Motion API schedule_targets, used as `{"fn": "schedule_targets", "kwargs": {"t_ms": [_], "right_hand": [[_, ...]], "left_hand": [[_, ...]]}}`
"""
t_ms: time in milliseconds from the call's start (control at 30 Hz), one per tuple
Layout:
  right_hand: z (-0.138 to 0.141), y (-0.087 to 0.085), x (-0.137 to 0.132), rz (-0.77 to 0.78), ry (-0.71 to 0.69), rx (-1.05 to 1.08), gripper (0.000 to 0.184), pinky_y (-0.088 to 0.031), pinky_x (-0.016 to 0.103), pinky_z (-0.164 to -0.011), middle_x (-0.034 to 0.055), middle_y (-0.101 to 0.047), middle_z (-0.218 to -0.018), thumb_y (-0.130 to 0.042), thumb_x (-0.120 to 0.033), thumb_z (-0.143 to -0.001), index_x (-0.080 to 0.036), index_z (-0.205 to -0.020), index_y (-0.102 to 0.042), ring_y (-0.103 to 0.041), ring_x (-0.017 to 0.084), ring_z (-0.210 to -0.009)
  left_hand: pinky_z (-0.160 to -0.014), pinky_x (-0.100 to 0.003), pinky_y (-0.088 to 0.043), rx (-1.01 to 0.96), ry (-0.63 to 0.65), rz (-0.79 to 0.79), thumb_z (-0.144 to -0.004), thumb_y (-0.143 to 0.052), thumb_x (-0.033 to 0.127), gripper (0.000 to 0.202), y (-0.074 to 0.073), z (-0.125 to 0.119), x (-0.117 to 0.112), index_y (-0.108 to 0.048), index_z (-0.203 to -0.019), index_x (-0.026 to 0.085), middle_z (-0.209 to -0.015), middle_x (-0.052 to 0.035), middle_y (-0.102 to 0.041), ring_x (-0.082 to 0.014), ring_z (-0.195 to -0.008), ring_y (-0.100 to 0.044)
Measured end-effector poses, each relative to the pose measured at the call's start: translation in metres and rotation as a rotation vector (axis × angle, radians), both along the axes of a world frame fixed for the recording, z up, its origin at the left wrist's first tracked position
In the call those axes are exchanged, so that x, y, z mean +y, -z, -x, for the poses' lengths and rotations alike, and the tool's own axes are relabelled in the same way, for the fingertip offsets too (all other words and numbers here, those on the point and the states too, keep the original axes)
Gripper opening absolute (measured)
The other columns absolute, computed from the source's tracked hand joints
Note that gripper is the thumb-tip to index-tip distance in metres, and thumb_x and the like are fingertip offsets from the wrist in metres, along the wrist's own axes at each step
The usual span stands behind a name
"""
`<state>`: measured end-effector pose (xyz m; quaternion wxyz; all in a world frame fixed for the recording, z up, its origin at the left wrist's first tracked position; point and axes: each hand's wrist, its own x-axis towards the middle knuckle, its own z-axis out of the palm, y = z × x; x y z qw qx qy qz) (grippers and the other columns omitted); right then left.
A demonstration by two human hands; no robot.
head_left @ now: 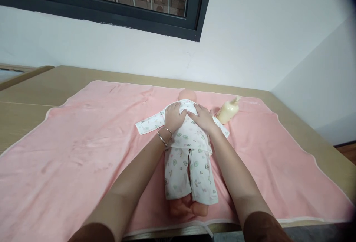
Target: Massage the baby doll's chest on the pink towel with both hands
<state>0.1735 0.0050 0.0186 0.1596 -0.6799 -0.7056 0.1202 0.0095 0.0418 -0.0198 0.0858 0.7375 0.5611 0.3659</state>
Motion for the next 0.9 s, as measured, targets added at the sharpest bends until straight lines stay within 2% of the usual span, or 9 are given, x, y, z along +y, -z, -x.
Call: {"fn": "schedule_targets", "kwargs": {"t_ms": [133,233,367,467,533,600,733,800,900], "right_hand": [[-0.001,-0.003,0.000,-0.014,-0.069,-0.045,0.071,-0.007,0.070,-0.121,0.0138,-0.030,-0.167,-0.033,-0.063,-0.103,-0.022,-0.161,-0.033,-0.025,0.035,-0.155],[0.008,-0.011,-0.008,-0.053,-0.090,-0.127,0.064,-0.005,0.071,-0.121,0.0158,-0.037,-0.164,-0.030,-0.056,-0.106,-0.021,-0.159,-0.036,-0.033,0.036,-0.151],[0.025,-0.022,-0.024,-0.088,-0.047,-0.270,0.056,-0.007,0.070,-0.119,0.0230,-0.057,-0.146,-0.031,-0.045,-0.107,-0.012,-0.150,-0.047,-0.053,0.038,-0.135],[0.027,-0.024,-0.025,-0.058,-0.045,-0.258,0.055,-0.016,0.070,-0.117,0.0232,-0.060,-0.141,-0.032,-0.045,-0.106,-0.012,-0.146,-0.051,-0.056,0.039,-0.131],[0.020,-0.020,-0.018,-0.038,-0.069,-0.199,0.056,-0.023,0.062,-0.118,0.0217,-0.056,-0.147,-0.031,-0.047,-0.106,-0.012,-0.147,-0.050,-0.051,0.038,-0.137],[0.012,-0.013,-0.009,-0.018,-0.069,-0.139,0.063,-0.025,0.052,-0.121,0.0212,-0.045,-0.158,-0.031,-0.050,-0.106,-0.010,-0.153,-0.043,-0.039,0.037,-0.147],[0.003,-0.002,0.003,0.009,-0.035,-0.075,0.073,-0.020,0.045,-0.125,0.0171,-0.026,-0.168,-0.034,-0.054,-0.105,-0.009,-0.161,-0.029,-0.020,0.037,-0.156],[0.006,-0.003,0.000,-0.010,-0.035,-0.092,0.071,-0.021,0.045,-0.124,0.0168,-0.030,-0.167,-0.034,-0.052,-0.105,-0.008,-0.160,-0.031,-0.024,0.038,-0.155],[0.019,-0.013,-0.012,-0.047,-0.030,-0.149,0.060,-0.034,0.043,-0.116,0.0201,-0.051,-0.152,-0.033,-0.044,-0.105,-0.007,-0.151,-0.044,-0.043,0.036,-0.144]], "left_hand": [[-0.116,-0.047,-0.041,-0.045,0.093,-0.051,-0.095,-0.051,0.027,0.037,-0.001,0.001,0.000,-0.066,-0.127,0.018,-0.136,-0.0100,-0.068,-0.0273,-0.130,-0.059],[-0.111,-0.041,-0.046,-0.072,0.168,-0.133,-0.094,-0.049,0.020,0.033,-0.004,0.001,-0.003,-0.070,-0.119,0.018,-0.127,-0.0085,-0.073,-0.0236,-0.123,-0.064],[-0.101,-0.042,-0.052,-0.039,0.037,-0.232,-0.090,-0.054,0.021,0.021,-0.005,0.001,-0.011,-0.074,-0.095,0.019,-0.108,-0.0109,-0.078,-0.0268,-0.107,-0.068],[-0.091,-0.043,-0.054,0.026,-0.049,-0.244,-0.090,-0.054,0.024,0.020,-0.006,0.000,-0.016,-0.072,-0.080,0.020,-0.092,-0.0122,-0.077,-0.0288,-0.097,-0.069],[-0.090,-0.043,-0.054,0.046,-0.057,-0.226,-0.090,-0.054,0.025,0.021,-0.006,0.000,-0.016,-0.072,-0.084,0.020,-0.091,-0.0122,-0.076,-0.0291,-0.096,-0.069],[-0.096,-0.043,-0.053,0.048,-0.033,-0.186,-0.091,-0.052,0.025,0.024,-0.007,0.000,-0.013,-0.074,-0.099,0.018,-0.106,-0.0130,-0.077,-0.0292,-0.105,-0.068],[-0.113,-0.044,-0.044,0.100,0.043,-0.083,-0.094,-0.049,0.025,0.039,-0.012,0.001,-0.009,-0.066,-0.126,0.012,-0.135,-0.0147,-0.068,-0.0291,-0.129,-0.060],[-0.110,-0.042,-0.046,0.134,0.030,-0.067,-0.095,-0.049,0.027,0.036,-0.016,0.000,-0.011,-0.068,-0.123,0.013,-0.132,-0.0138,-0.070,-0.0287,-0.127,-0.061],[-0.092,-0.039,-0.053,0.177,-0.062,-0.057,-0.098,-0.046,0.030,0.032,-0.021,-0.003,-0.020,-0.075,-0.099,0.017,-0.107,-0.0132,-0.077,-0.0283,-0.107,-0.070]]}}
